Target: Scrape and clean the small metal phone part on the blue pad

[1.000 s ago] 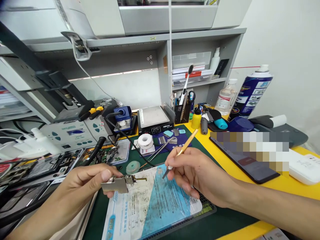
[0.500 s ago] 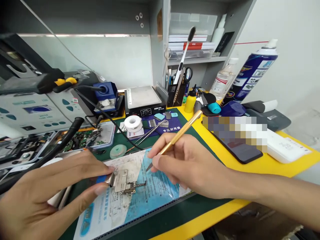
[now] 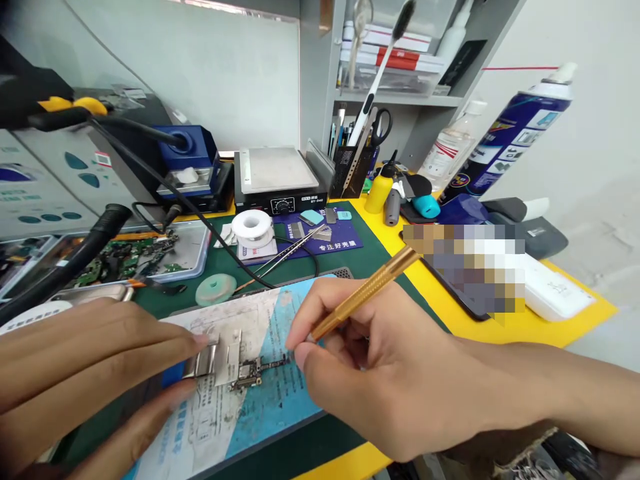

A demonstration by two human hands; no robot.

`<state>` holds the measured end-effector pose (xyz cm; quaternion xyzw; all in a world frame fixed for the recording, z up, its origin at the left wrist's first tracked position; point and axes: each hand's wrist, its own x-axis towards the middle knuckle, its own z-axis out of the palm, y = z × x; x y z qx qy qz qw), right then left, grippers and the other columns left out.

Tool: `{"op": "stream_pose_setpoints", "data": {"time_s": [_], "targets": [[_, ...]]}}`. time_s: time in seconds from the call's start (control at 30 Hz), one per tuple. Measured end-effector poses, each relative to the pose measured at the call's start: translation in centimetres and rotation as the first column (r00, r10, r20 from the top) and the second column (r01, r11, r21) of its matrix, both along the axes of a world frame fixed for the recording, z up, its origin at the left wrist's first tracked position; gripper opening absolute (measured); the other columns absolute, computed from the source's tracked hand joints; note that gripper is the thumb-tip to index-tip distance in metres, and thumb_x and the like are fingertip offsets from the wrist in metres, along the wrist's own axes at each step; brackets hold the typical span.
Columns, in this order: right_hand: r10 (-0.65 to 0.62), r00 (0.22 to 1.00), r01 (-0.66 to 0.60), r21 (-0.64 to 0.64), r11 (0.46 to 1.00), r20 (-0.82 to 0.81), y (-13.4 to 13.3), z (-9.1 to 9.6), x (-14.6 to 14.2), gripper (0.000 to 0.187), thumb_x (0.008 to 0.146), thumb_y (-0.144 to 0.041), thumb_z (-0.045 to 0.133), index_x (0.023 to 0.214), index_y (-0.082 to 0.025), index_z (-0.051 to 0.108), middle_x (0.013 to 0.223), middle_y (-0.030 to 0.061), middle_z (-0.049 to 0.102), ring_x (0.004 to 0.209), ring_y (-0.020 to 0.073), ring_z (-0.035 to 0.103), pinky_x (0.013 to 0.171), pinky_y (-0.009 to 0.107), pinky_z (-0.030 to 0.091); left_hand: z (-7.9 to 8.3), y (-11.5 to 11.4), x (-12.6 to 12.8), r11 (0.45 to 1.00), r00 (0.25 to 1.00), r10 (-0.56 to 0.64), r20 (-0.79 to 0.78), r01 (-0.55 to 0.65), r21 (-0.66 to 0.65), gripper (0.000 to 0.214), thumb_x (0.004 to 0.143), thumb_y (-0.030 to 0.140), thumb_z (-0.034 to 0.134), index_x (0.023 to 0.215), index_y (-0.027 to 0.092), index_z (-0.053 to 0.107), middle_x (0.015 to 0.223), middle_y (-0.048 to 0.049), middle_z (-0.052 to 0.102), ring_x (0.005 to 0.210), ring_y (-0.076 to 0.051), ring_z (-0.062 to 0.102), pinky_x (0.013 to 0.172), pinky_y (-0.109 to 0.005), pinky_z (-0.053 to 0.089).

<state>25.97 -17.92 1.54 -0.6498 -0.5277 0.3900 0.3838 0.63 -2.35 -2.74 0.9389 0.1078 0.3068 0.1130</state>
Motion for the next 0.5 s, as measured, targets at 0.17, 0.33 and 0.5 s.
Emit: {"op": "stream_pose_setpoints", "data": {"time_s": [0.17, 0.33, 0.5], "targets": [[-0.002, 0.999, -0.003, 0.107, 0.994, 0.047, 0.03, 0.06, 0.02, 0.007, 0.090, -0.024, 0.070, 0.084, -0.022, 0.067, 0.063, -0.0004, 0.054, 0.050, 0.0138, 0.047, 0.040, 0.026, 0.037, -0.32, -0.28, 0.25, 0.983, 0.999, 0.046, -0.001, -0.045, 0.176, 0.021, 0.108, 0.042, 0.052, 0.114, 0.038, 0.071, 0.097, 0.0085, 0.077, 0.087, -0.017, 0.071, 0.092, -0.040, 0.055], [0.029, 0.995, -0.019, 0.108, 0.994, -0.093, 0.12, -0.38, 0.28, 0.010, 0.097, -0.028, 0.074, 0.092, -0.022, 0.069, 0.070, -0.0005, 0.059, 0.046, 0.0101, 0.044, 0.038, 0.024, 0.035, -0.16, -0.50, 0.07, 0.986, 0.999, 0.010, -0.032, -0.005, 0.167, 0.016, 0.105, 0.037, 0.059, 0.114, 0.033, 0.072, 0.104, 0.0042, 0.076, 0.091, -0.020, 0.070, 0.089, -0.040, 0.055], [0.028, 0.976, -0.003, 0.116, 0.993, -0.217, 0.46, -0.84, 0.42, 0.019, 0.100, -0.032, 0.075, 0.089, -0.022, 0.063, 0.079, -0.0008, 0.059, 0.047, 0.0071, 0.042, 0.039, 0.023, 0.033, 0.02, -0.46, 0.06, 0.980, 0.999, -0.007, -0.041, 0.015, 0.198, 0.015, 0.105, 0.032, 0.060, 0.115, 0.029, 0.070, 0.106, 0.0018, 0.075, 0.092, -0.020, 0.070, 0.087, -0.040, 0.054]]}}
